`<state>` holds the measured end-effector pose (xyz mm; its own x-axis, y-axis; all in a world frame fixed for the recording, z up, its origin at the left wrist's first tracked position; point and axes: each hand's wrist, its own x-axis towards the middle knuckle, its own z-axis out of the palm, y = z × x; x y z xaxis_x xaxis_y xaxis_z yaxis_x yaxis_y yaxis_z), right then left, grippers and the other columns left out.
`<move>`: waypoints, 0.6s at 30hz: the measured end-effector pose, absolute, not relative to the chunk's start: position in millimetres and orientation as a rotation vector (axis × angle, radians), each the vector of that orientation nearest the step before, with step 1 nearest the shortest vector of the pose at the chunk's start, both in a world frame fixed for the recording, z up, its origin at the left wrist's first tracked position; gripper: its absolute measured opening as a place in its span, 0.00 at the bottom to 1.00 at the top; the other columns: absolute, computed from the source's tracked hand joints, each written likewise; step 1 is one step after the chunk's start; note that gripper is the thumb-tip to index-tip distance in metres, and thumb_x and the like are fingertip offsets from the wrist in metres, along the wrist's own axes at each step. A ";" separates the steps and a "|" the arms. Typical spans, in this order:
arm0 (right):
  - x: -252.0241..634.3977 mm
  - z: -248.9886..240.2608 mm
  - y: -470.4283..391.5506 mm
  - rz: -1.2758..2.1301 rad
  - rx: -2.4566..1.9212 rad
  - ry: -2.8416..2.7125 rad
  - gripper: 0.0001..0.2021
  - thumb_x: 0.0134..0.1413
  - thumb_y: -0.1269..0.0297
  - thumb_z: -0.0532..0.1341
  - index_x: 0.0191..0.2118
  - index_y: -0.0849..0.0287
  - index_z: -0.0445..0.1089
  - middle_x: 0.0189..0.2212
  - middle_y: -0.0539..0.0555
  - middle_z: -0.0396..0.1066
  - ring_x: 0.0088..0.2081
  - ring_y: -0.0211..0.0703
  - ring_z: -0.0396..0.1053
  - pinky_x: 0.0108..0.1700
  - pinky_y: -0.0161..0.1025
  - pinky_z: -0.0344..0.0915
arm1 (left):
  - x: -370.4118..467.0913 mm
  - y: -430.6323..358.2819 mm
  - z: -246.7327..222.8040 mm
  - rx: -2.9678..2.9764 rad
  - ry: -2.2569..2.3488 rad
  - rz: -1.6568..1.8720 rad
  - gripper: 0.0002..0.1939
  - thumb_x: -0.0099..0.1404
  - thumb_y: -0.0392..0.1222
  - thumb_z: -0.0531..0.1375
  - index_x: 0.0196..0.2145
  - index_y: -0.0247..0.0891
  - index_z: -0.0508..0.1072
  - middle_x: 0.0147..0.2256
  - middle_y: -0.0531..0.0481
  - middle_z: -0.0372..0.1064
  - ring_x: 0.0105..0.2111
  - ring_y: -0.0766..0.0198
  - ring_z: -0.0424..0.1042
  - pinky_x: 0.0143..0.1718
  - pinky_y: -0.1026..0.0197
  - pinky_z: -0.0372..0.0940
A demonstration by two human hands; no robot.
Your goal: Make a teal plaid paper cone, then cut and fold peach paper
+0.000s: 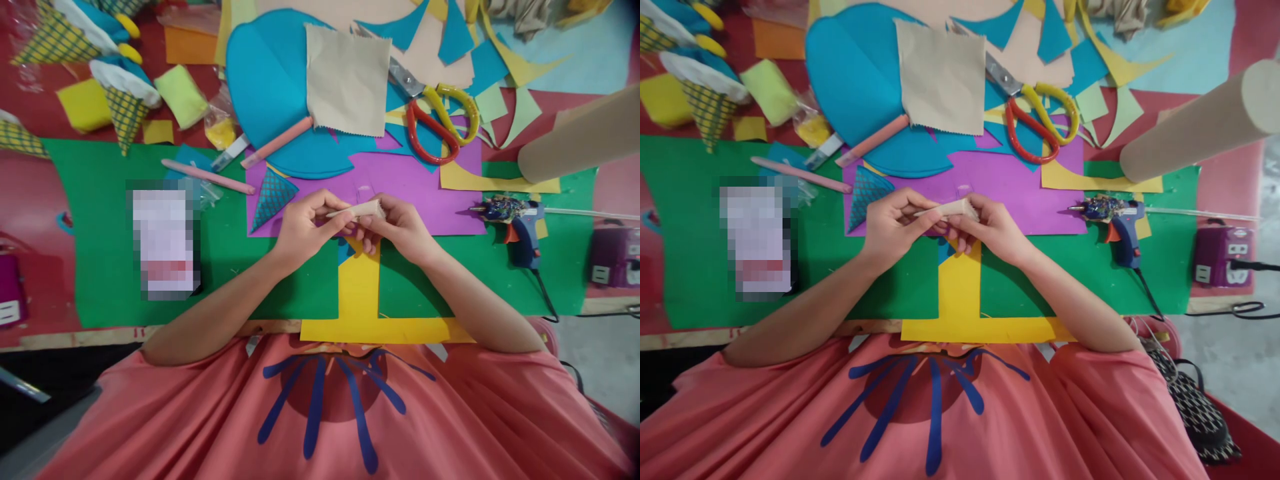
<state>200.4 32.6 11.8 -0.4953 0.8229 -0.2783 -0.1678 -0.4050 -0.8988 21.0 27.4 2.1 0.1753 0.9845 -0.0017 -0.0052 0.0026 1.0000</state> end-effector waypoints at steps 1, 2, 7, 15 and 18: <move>200.0 11.7 32.3 1.977 -0.993 -1.128 0.17 0.51 0.52 0.68 0.33 0.61 0.65 0.23 0.46 0.74 0.19 0.32 0.72 0.21 0.28 0.68 | 21.4 27.7 1.8 1.277 1.081 1.079 0.19 0.56 0.56 0.67 0.29 0.36 0.71 0.24 0.52 0.77 0.23 0.66 0.77 0.25 0.69 0.72; 199.5 11.6 32.0 1.994 -0.995 -1.120 0.18 0.51 0.51 0.68 0.33 0.61 0.65 0.23 0.47 0.74 0.19 0.32 0.72 0.20 0.28 0.68 | 21.7 27.8 1.6 1.278 1.085 1.071 0.19 0.56 0.56 0.67 0.29 0.36 0.71 0.24 0.52 0.77 0.23 0.66 0.77 0.24 0.69 0.72; 197.5 12.1 31.0 2.022 -1.001 -1.082 0.20 0.51 0.48 0.66 0.31 0.62 0.65 0.21 0.47 0.74 0.18 0.32 0.71 0.18 0.27 0.66 | 21.7 25.4 0.8 1.313 1.088 1.052 0.18 0.58 0.56 0.66 0.30 0.37 0.71 0.26 0.51 0.78 0.25 0.66 0.78 0.26 0.69 0.72; 196.7 10.2 30.1 2.120 -0.964 -0.969 0.19 0.49 0.49 0.68 0.31 0.61 0.66 0.20 0.48 0.74 0.18 0.33 0.71 0.16 0.26 0.64 | 14.6 21.8 -5.2 1.880 1.247 1.155 0.10 0.64 0.48 0.63 0.32 0.39 0.74 0.30 0.51 0.79 0.29 0.67 0.78 0.31 0.69 0.70; 197.3 8.4 31.2 2.257 -0.862 -0.871 0.17 0.50 0.53 0.67 0.33 0.63 0.67 0.22 0.51 0.76 0.19 0.35 0.73 0.18 0.28 0.66 | 10.1 23.7 -10.1 2.196 1.168 1.232 0.06 0.65 0.44 0.62 0.36 0.40 0.76 0.31 0.51 0.79 0.30 0.67 0.77 0.34 0.67 0.70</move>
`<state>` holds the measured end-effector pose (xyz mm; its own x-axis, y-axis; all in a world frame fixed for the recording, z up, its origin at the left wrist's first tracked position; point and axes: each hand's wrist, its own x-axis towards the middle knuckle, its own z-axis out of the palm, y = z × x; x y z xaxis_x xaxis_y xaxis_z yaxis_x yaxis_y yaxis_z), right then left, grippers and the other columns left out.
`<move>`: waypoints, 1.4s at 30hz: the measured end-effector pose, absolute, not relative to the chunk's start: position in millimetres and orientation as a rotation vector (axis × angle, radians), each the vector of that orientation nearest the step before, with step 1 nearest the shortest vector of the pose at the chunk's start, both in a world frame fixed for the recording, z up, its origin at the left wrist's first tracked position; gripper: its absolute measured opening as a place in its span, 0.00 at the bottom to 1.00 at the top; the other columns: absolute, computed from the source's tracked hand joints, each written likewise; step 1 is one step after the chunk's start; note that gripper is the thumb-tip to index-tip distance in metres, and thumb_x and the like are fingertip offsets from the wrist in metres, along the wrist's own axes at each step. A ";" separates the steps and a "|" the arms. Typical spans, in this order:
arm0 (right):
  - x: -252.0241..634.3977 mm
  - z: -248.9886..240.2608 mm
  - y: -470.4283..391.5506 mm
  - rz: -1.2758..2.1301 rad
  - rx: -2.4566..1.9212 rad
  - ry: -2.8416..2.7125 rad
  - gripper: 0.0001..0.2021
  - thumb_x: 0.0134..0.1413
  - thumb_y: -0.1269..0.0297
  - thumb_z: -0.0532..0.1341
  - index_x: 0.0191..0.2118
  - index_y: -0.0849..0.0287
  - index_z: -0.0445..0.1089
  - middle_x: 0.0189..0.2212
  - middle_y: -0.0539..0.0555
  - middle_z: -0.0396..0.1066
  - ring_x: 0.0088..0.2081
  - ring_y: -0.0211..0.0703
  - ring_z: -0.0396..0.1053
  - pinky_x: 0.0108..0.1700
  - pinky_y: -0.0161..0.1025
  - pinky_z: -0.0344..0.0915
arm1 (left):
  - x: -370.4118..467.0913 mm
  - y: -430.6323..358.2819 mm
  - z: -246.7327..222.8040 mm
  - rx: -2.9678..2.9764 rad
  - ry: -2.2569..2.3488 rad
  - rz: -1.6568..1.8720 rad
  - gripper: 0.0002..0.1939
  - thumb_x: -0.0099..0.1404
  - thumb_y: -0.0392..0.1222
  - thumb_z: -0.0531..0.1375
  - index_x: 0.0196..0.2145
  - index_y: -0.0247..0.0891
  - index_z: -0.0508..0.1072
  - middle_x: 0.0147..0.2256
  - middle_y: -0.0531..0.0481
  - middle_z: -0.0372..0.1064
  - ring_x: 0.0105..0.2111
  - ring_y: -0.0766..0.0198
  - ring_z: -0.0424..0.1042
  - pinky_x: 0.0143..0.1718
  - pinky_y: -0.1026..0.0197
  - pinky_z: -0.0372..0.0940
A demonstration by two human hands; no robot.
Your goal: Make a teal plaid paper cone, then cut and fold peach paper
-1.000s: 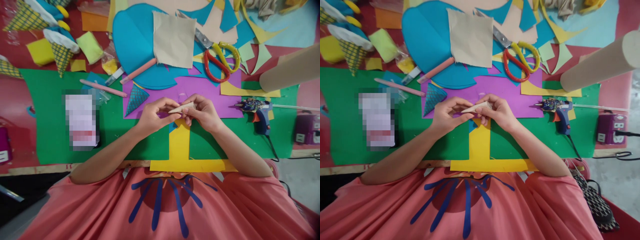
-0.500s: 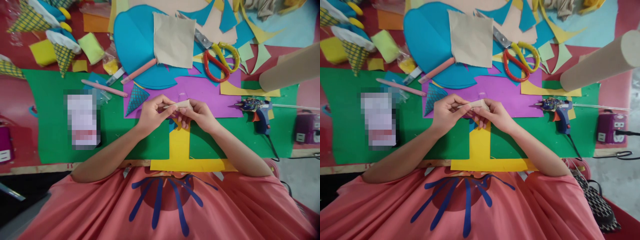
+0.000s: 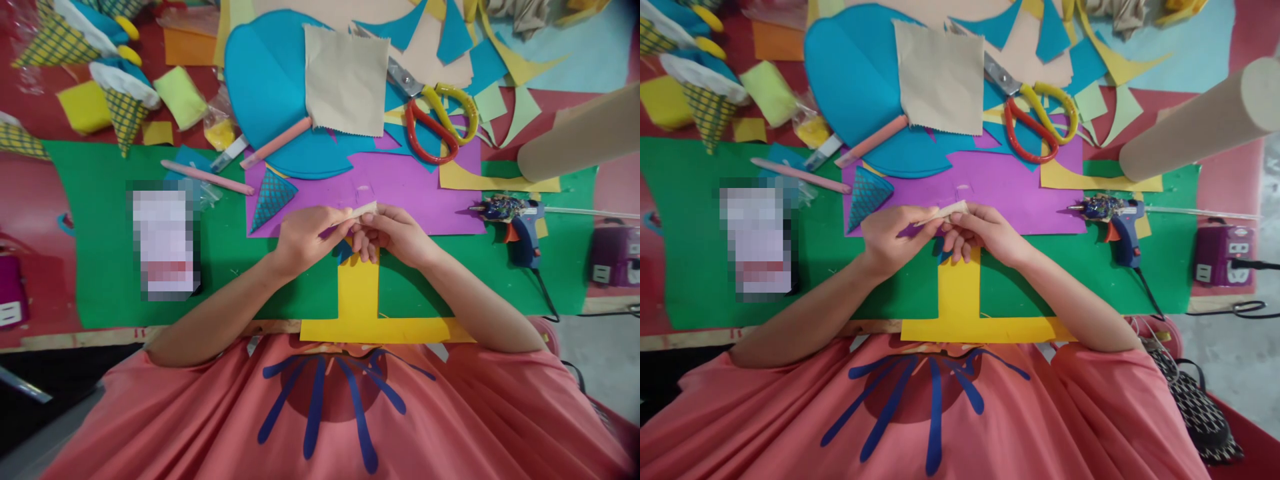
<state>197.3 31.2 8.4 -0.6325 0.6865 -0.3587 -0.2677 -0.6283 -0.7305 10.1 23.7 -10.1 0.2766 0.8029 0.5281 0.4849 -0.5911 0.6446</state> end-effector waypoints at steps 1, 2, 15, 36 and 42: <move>197.5 8.2 31.7 2.292 -0.835 -0.842 0.16 0.50 0.55 0.67 0.33 0.64 0.68 0.23 0.52 0.76 0.20 0.36 0.73 0.19 0.29 0.67 | 8.8 24.5 -11.4 2.295 1.121 1.257 0.05 0.66 0.42 0.61 0.37 0.41 0.76 0.31 0.52 0.79 0.31 0.67 0.78 0.35 0.67 0.70; 197.7 8.2 32.2 2.316 -0.818 -0.819 0.14 0.51 0.56 0.66 0.33 0.64 0.68 0.23 0.52 0.76 0.20 0.36 0.73 0.20 0.29 0.68 | 7.7 25.2 -12.2 2.383 1.076 1.271 0.05 0.66 0.40 0.61 0.39 0.42 0.76 0.32 0.52 0.79 0.32 0.67 0.78 0.36 0.67 0.70; 202.0 21.0 32.0 2.148 -0.947 -1.035 0.21 0.51 0.46 0.66 0.32 0.61 0.66 0.21 0.48 0.73 0.19 0.33 0.71 0.17 0.27 0.65 | 3.5 26.4 -8.1 2.660 0.991 1.171 0.09 0.70 0.40 0.55 0.42 0.44 0.76 0.36 0.50 0.79 0.33 0.67 0.77 0.32 0.66 0.69; 209.5 15.0 43.0 1.662 -1.108 -1.165 0.22 0.53 0.44 0.63 0.28 0.61 0.67 0.21 0.50 0.74 0.18 0.29 0.68 0.16 0.25 0.54 | -49.5 11.7 37.0 2.170 2.056 0.531 0.24 0.58 0.47 0.67 0.49 0.38 0.66 0.44 0.41 0.70 0.49 0.42 0.71 0.51 0.41 0.66; 209.4 15.0 43.1 1.588 -1.111 -1.268 0.22 0.55 0.44 0.61 0.31 0.61 0.71 0.27 0.52 0.77 0.23 0.30 0.71 0.20 0.26 0.61 | -56.9 17.7 13.3 2.106 1.887 0.417 0.11 0.57 0.39 0.64 0.38 0.40 0.69 0.37 0.45 0.71 0.43 0.48 0.72 0.47 0.46 0.67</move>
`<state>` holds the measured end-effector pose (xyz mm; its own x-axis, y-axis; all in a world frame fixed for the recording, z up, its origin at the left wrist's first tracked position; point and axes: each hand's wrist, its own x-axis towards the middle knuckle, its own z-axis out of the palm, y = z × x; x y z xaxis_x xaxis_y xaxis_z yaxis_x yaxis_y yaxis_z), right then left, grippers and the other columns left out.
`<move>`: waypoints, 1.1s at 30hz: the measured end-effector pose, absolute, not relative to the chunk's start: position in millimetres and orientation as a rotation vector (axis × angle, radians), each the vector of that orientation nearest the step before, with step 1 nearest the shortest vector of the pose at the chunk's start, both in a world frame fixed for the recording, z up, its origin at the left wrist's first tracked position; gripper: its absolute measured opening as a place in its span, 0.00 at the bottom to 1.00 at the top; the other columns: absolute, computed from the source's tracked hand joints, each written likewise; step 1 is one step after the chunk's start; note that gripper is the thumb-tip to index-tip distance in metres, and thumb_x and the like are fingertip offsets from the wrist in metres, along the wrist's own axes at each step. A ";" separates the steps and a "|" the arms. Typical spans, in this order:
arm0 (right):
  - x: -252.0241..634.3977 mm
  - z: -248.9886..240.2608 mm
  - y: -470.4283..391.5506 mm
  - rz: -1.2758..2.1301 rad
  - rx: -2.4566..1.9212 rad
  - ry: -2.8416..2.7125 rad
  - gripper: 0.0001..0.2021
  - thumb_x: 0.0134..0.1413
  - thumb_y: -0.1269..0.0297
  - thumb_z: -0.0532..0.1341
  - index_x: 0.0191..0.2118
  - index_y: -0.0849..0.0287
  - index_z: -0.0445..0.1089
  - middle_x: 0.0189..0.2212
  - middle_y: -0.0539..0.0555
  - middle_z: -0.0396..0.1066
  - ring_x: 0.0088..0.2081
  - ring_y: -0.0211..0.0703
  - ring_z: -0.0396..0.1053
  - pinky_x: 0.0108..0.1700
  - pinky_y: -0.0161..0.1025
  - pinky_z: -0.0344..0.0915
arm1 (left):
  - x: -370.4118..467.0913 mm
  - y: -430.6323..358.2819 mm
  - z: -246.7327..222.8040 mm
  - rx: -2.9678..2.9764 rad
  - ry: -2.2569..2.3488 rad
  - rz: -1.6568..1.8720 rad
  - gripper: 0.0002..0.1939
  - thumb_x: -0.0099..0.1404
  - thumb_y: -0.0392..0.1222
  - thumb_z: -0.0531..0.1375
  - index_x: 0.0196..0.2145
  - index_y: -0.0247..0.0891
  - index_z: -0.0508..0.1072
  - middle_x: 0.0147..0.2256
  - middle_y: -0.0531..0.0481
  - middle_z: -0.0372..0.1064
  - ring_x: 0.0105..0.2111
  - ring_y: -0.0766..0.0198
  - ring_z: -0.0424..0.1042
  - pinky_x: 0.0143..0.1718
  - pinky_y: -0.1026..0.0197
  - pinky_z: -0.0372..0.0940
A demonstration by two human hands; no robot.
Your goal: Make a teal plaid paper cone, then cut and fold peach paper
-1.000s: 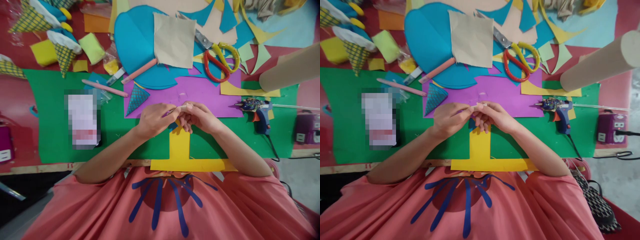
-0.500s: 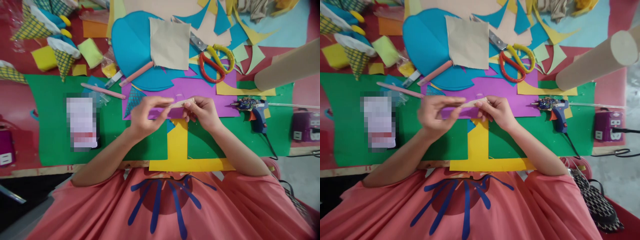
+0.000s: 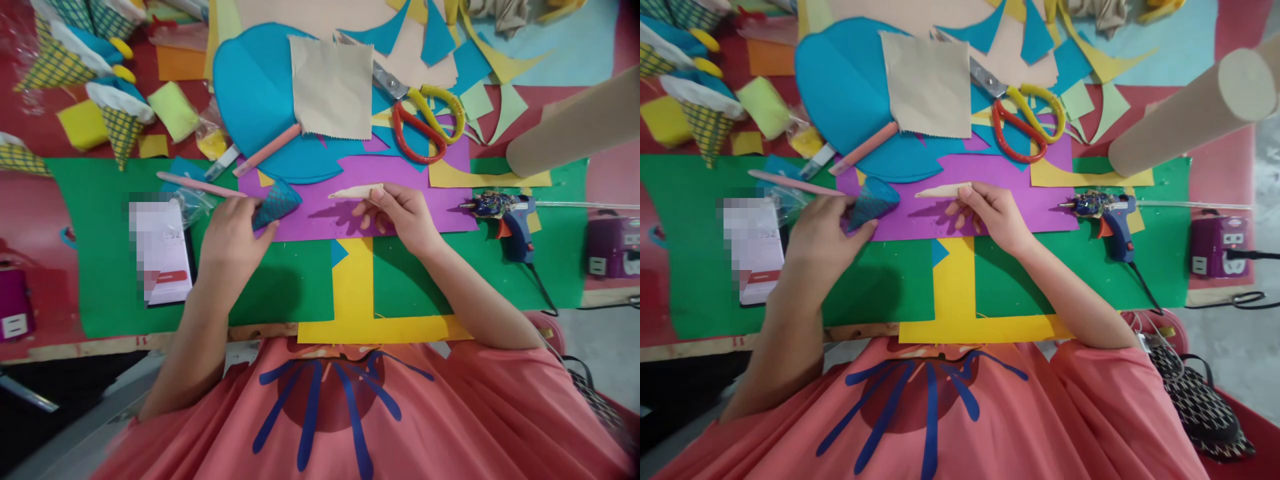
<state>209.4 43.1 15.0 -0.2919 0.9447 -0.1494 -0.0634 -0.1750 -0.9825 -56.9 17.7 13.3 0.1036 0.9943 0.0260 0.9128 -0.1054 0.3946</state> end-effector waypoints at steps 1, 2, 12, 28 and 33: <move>209.5 15.1 43.1 1.546 -1.113 -1.279 0.21 0.55 0.44 0.61 0.32 0.61 0.72 0.27 0.52 0.77 0.23 0.30 0.71 0.20 0.27 0.61 | -55.3 22.5 12.5 2.125 1.827 0.434 0.10 0.57 0.38 0.63 0.37 0.40 0.69 0.37 0.45 0.71 0.42 0.49 0.72 0.46 0.48 0.67; 209.8 15.2 43.0 1.484 -1.121 -1.287 0.21 0.55 0.45 0.61 0.32 0.61 0.73 0.27 0.51 0.77 0.23 0.30 0.71 0.20 0.27 0.61 | -52.5 27.5 12.8 2.134 1.749 0.469 0.09 0.58 0.38 0.62 0.38 0.40 0.69 0.36 0.46 0.71 0.41 0.51 0.73 0.44 0.50 0.68; 215.9 14.8 29.6 0.646 -1.108 -1.461 0.13 0.59 0.54 0.62 0.30 0.56 0.74 0.24 0.49 0.74 0.23 0.33 0.69 0.26 0.34 0.66 | -14.8 54.0 -13.2 2.210 1.159 0.849 0.14 0.63 0.38 0.56 0.47 0.42 0.63 0.43 0.47 0.69 0.42 0.59 0.72 0.41 0.56 0.69; 202.8 8.0 16.6 0.712 -1.034 -1.896 0.04 0.59 0.69 0.61 0.36 0.60 0.75 0.28 0.47 0.77 0.21 0.26 0.64 0.26 0.26 0.62 | -3.1 42.5 -6.3 2.339 1.443 0.322 0.05 0.57 0.36 0.58 0.34 0.40 0.67 0.31 0.49 0.74 0.33 0.56 0.74 0.29 0.59 0.59; 200.3 3.9 18.5 0.681 -0.832 -2.019 0.07 0.60 0.73 0.58 0.32 0.62 0.72 0.31 0.54 0.76 0.34 0.35 0.74 0.36 0.30 0.68 | -1.3 36.7 -0.9 2.424 1.487 0.291 0.02 0.58 0.37 0.58 0.31 0.40 0.67 0.25 0.51 0.72 0.26 0.59 0.73 0.24 0.60 0.52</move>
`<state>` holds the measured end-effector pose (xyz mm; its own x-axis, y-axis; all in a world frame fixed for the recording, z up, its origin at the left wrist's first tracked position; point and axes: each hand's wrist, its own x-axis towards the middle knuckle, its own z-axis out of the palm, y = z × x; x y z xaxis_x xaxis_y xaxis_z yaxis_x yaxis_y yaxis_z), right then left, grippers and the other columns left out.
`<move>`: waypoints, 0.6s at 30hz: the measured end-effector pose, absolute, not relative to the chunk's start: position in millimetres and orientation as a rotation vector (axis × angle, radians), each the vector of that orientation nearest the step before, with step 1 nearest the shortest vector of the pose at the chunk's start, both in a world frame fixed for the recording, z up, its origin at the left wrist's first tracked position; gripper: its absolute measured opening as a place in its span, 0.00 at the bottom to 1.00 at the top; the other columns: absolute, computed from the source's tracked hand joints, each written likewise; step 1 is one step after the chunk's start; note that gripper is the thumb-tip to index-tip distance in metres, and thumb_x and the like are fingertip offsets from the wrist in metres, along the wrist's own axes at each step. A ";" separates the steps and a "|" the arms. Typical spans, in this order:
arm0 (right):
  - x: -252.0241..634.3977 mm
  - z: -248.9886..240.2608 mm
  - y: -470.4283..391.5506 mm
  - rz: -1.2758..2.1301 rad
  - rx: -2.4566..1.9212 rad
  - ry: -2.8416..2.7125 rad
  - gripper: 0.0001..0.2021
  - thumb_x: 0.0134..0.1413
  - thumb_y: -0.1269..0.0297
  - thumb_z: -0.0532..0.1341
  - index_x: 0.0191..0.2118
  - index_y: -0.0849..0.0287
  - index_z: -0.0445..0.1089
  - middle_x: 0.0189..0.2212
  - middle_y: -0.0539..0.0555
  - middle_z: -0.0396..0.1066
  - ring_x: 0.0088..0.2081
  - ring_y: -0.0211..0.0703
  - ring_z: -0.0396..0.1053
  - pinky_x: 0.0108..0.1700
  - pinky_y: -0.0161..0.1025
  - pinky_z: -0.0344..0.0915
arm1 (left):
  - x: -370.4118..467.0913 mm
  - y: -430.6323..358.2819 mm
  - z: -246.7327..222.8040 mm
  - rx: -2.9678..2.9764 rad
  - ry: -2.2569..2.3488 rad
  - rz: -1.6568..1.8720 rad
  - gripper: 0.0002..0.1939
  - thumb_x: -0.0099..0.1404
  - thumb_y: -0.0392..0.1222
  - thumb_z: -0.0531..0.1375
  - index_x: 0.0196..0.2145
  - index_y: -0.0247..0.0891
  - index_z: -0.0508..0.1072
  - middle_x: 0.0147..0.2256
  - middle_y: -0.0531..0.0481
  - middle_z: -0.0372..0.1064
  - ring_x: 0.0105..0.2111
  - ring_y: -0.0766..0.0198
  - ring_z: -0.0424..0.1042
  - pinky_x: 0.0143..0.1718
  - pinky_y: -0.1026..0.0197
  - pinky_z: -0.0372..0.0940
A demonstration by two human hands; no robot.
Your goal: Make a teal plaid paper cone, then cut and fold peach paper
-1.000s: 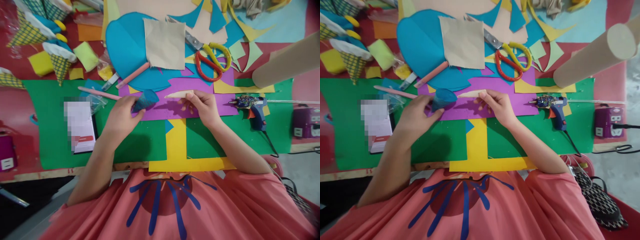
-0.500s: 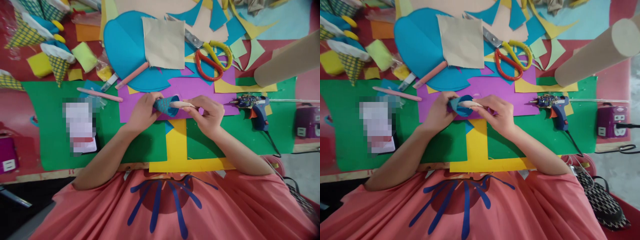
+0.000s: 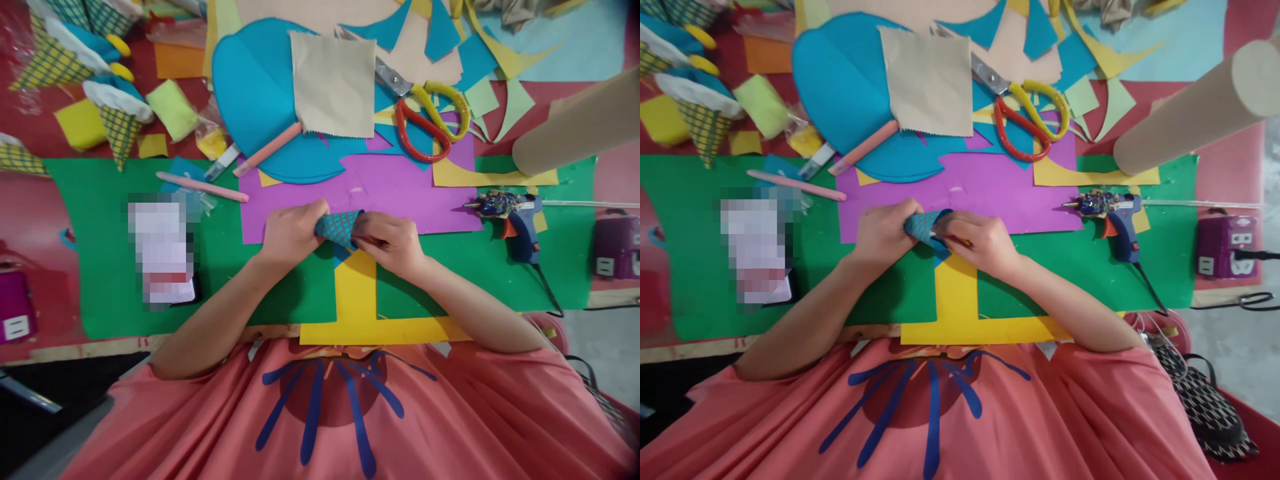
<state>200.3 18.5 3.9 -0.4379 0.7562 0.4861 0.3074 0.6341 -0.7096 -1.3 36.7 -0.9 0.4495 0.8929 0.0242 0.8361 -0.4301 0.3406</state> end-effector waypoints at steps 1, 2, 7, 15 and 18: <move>199.4 3.3 18.8 0.661 -0.805 -2.035 0.08 0.60 0.73 0.57 0.31 0.62 0.71 0.30 0.54 0.75 0.32 0.35 0.72 0.33 0.30 0.66 | -0.8 35.5 -0.5 2.437 1.480 0.302 0.01 0.58 0.37 0.57 0.30 0.40 0.66 0.24 0.51 0.72 0.25 0.59 0.73 0.24 0.60 0.52; 198.5 2.8 19.1 0.641 -0.789 -2.048 0.10 0.61 0.73 0.56 0.29 0.62 0.70 0.27 0.54 0.74 0.29 0.34 0.70 0.30 0.30 0.64 | -0.3 34.5 -0.4 2.445 1.473 0.313 0.01 0.59 0.37 0.57 0.29 0.40 0.66 0.23 0.51 0.71 0.24 0.59 0.72 0.24 0.60 0.52; 195.1 0.8 18.1 0.601 -0.788 -2.051 0.14 0.60 0.73 0.56 0.22 0.60 0.63 0.18 0.47 0.62 0.21 0.30 0.57 0.23 0.30 0.51 | -0.4 31.4 -5.4 2.507 1.385 0.441 0.02 0.59 0.39 0.57 0.29 0.42 0.66 0.20 0.53 0.68 0.21 0.61 0.70 0.22 0.60 0.51; 196.1 -0.1 16.7 0.674 -0.988 -2.002 0.16 0.56 0.71 0.54 0.18 0.60 0.59 0.16 0.46 0.57 0.19 0.29 0.52 0.23 0.30 0.50 | 0.1 28.9 -1.0 2.433 1.354 0.439 0.09 0.57 0.39 0.59 0.38 0.40 0.71 0.28 0.50 0.75 0.27 0.59 0.74 0.26 0.61 0.61; 199.8 3.1 23.3 0.924 -1.140 -1.733 0.14 0.54 0.67 0.58 0.19 0.61 0.64 0.17 0.46 0.58 0.20 0.29 0.55 0.24 0.29 0.54 | -3.3 32.0 6.6 2.145 1.302 0.578 0.23 0.56 0.43 0.62 0.50 0.40 0.68 0.43 0.47 0.76 0.40 0.58 0.76 0.36 0.60 0.69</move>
<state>199.8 23.3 3.1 -0.2303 0.9410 0.2479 0.3185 0.3136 -0.8945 -3.3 32.0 6.6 0.4355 0.8972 0.0735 0.6563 -0.3723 0.6562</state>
